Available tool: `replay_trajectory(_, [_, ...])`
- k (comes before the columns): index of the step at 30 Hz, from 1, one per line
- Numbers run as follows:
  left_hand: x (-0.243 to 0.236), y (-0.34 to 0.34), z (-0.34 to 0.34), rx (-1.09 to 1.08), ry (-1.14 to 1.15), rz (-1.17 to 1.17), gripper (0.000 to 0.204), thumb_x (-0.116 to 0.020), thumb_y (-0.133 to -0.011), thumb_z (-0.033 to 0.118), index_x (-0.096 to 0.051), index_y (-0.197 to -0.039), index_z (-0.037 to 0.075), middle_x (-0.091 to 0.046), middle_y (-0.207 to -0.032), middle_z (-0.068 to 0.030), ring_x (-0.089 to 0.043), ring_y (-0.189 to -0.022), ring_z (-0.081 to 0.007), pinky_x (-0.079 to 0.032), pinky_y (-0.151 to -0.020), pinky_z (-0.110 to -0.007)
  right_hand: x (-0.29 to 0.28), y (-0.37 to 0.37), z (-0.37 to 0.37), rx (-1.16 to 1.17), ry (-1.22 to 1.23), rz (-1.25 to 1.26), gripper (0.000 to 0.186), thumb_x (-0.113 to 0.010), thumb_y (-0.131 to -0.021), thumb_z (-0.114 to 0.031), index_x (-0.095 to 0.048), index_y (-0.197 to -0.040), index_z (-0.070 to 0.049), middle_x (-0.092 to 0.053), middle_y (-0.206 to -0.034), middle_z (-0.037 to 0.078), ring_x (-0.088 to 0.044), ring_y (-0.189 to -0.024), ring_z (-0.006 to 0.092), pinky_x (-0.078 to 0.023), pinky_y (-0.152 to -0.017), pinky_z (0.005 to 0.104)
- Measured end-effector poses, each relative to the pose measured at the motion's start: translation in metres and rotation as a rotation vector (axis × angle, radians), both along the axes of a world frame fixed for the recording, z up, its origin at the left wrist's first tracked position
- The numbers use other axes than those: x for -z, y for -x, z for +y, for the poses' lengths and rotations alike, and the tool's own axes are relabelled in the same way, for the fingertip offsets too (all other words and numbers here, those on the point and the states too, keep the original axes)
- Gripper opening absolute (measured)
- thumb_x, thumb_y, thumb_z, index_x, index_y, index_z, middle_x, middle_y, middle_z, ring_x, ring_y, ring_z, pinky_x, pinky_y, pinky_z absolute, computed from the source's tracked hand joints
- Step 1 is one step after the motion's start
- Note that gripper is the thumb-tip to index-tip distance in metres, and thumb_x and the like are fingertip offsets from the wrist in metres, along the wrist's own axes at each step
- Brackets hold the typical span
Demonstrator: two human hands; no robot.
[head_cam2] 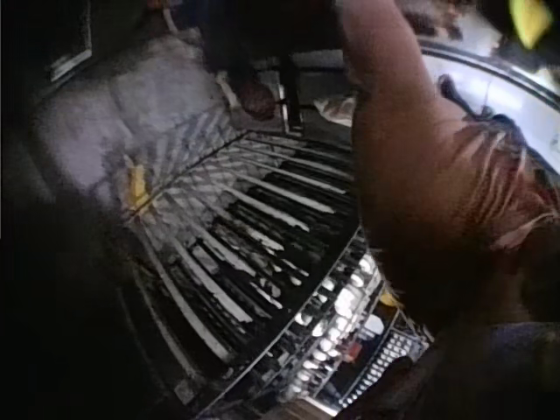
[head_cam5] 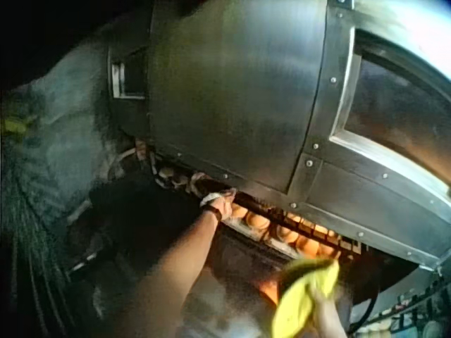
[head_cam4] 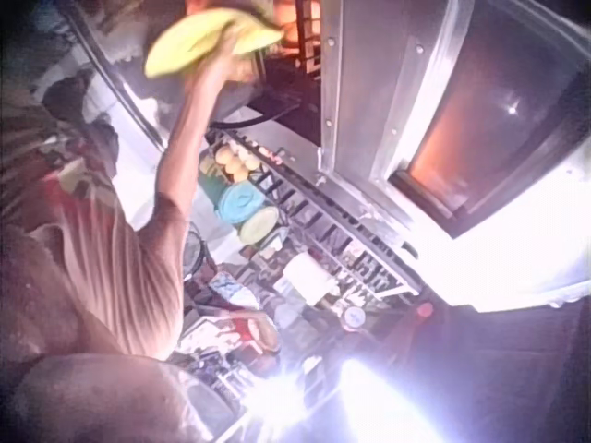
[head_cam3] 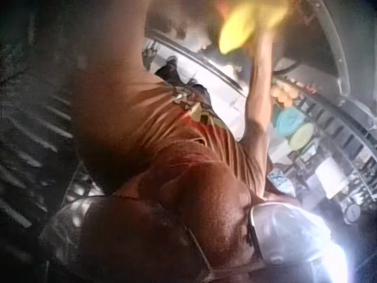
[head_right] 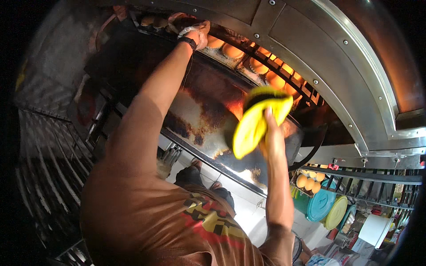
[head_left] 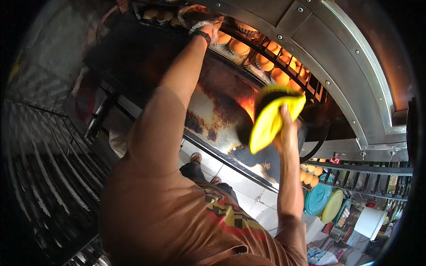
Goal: The person uses cloth pads to open an industrial oven door, removes trays of baked rolls, and places them onto a storage rack.
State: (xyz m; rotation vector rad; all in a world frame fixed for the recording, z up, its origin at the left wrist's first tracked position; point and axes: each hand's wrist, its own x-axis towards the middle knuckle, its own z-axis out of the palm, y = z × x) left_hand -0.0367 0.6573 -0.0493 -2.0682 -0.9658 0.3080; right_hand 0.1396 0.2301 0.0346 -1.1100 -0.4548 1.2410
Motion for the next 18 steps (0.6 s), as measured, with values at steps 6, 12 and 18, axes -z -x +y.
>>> replay_trajectory(6, [-0.042, 0.008, -0.092, 0.137, -0.042, -0.031, 0.035, -0.049, -0.083, 0.021, -0.060, -0.106, -0.002, -0.060, -0.110, -0.0198, -0.059, -0.102, -0.0292, -0.046, -0.086, -0.039, 0.022, -0.001, 0.135, 0.022, -0.262, 0.375, 0.021, -0.048, -0.096, -0.024, -0.054, -0.106, -0.006, -0.064, -0.099, 0.008, -0.063, -0.090, 0.0216, -0.050, -0.087, 0.0406])
replay_trajectory(12, [-0.072, 0.038, -0.223, 0.156, 0.147, -0.863, 0.015, -0.058, -0.071, 0.020, -0.065, -0.077, 0.009, -0.065, -0.079, -0.0147, -0.063, -0.072, -0.0333, -0.050, -0.065, -0.043, 0.021, 0.005, 0.107, -0.059, -0.189, 0.312, 0.015, -0.052, -0.088, -0.008, -0.051, -0.101, 0.000, -0.064, -0.088, 0.012, -0.065, -0.079, 0.0250, -0.055, -0.076, 0.0390])
replay_trajectory(18, [-0.121, 0.048, -0.358, -0.113, 0.248, -0.451, 0.021, -0.048, -0.081, 0.021, -0.064, -0.087, 0.009, -0.065, -0.077, -0.0053, -0.061, -0.074, -0.0291, -0.045, -0.076, -0.043, 0.020, -0.030, 0.019, -0.093, -0.208, 0.342, 0.019, -0.058, -0.083, -0.003, -0.054, -0.102, 0.001, -0.066, -0.089, 0.012, -0.066, -0.077, 0.0247, -0.057, -0.073, 0.0365])
